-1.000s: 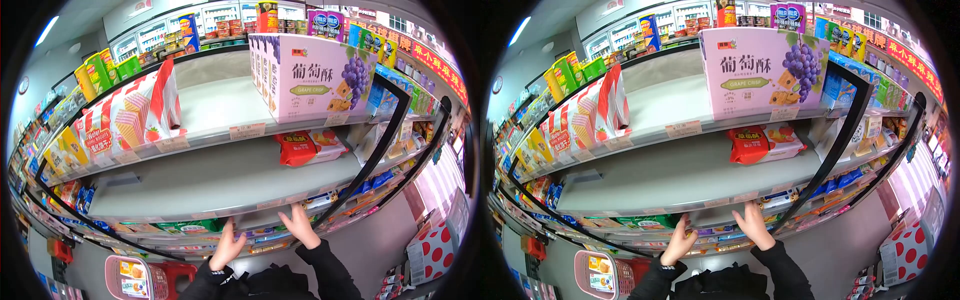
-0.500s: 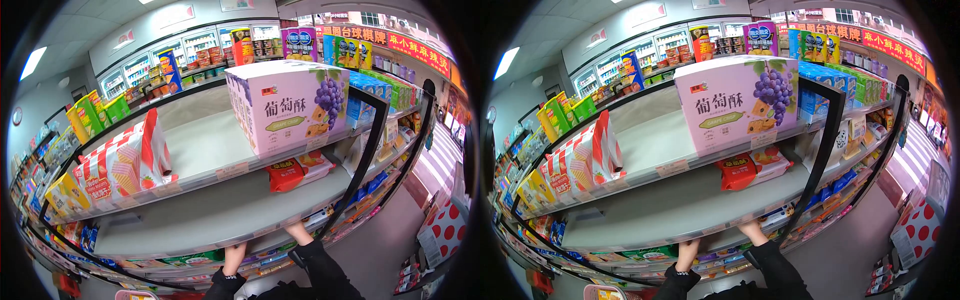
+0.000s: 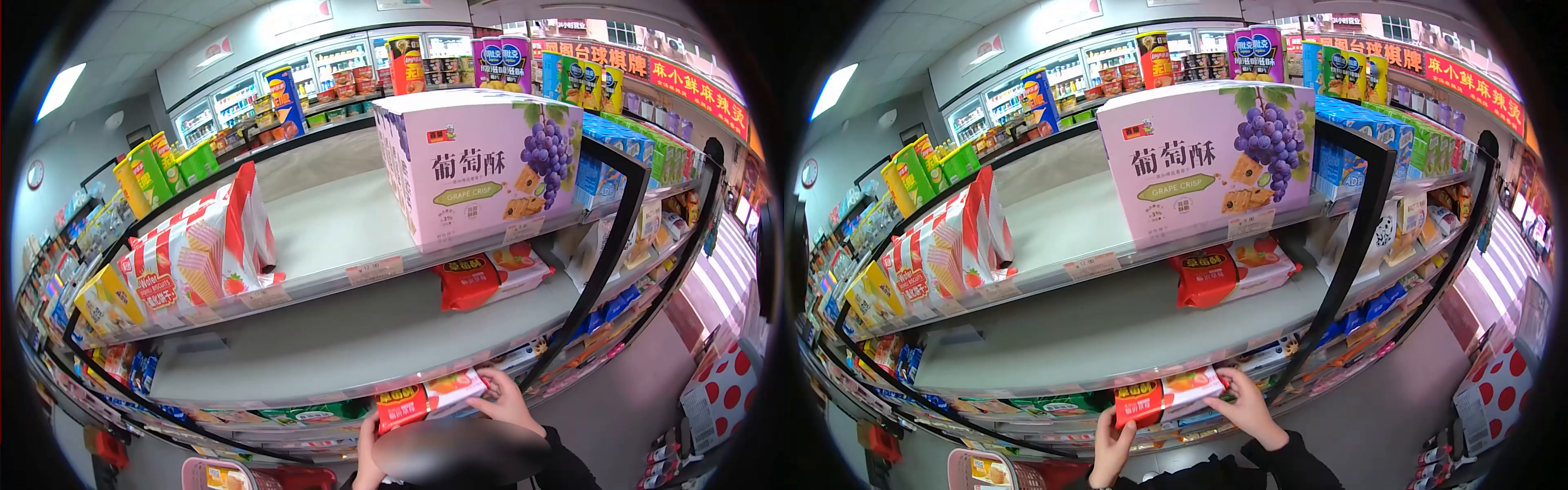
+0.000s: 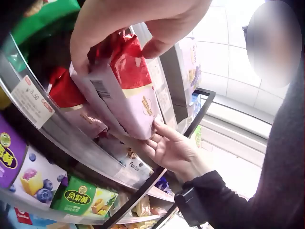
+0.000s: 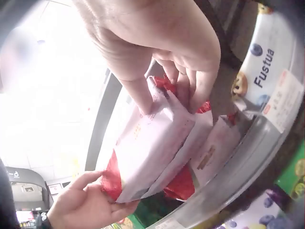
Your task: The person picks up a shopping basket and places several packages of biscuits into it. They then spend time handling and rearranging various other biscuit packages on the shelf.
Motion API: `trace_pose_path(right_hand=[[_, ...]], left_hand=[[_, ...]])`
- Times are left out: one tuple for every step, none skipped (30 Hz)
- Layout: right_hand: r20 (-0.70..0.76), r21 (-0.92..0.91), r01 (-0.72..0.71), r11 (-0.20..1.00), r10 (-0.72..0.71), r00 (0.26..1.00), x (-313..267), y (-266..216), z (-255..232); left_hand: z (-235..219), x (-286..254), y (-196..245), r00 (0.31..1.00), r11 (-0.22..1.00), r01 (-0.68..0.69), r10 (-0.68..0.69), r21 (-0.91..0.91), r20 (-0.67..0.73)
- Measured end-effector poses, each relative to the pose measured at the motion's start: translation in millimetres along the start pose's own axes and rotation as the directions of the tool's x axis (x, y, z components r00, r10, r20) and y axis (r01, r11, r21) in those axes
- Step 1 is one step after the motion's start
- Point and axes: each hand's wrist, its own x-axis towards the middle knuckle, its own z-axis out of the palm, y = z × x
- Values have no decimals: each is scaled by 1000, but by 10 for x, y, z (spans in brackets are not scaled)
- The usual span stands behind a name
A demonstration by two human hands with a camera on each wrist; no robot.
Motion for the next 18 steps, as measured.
trace_pose_path(right_hand=[[39,-42,-33,999,34,999,-86,-88,-44],[46,-73,-36,997,39,998,-171,-114,-83],[23,-207,-21,978,26,999,-271,-218,-96],[20,-314,0,950,7,1000,-359,-310,-108],[21,-417,18,909,-11,1000,-443,-389,-120],[17,-449,43,892,-40,999,-516,-443,-121],[21,-455,43,889,-38,999,-581,-495,-121],[24,-455,57,889,-51,998,-638,-546,-119],[27,-453,70,889,-65,998,-689,-600,-126],[47,-485,107,868,-96,994,-724,-669,-141],[48,-486,107,867,-96,994,-746,-753,-155],[52,-516,170,840,-167,985,-753,-847,-167],[61,-543,231,807,-237,970,-741,-929,-181],[65,-565,274,778,-290,955,-708,-1000,-212],[70,-588,336,736,-367,928,-638,-1039,-261],[66,-603,352,716,-395,916,-549,-1117,-290],[62,-619,368,694,-424,903,-449,-1198,-315],[3,-570,354,741,-429,903,-331,-1205,-341]], left_hand=[[-11,-107,16,1000,1000,13,-13,5,12],[-125,-222,-40,992,993,121,-121,9,26],[-92,-348,33,994,994,113,-113,6,6],[-116,-422,75,993,994,109,-110,28,48],[-171,-492,127,990,993,106,-110,48,88],[-191,-556,235,984,987,139,-147,80,100],[-244,-616,211,981,988,148,-153,51,123],[-290,-650,212,984,993,84,-95,77,150],[-316,-702,270,983,995,20,-38,102,177],[-276,-651,518,953,921,-243,169,304,250],[-200,-617,687,946,944,-261,209,203,246],[-183,-577,804,930,905,-326,254,273,267],[-161,-528,927,910,857,-387,297,341,288],[-81,-458,1059,899,819,-428,341,382,275],[-147,-330,928,860,851,-457,350,257,370],[-137,-183,933,851,854,-459,344,244,397],[-2,-45,1083,884,865,-420,320,276,341],[89,104,1199,890,890,-373,262,263,374]])
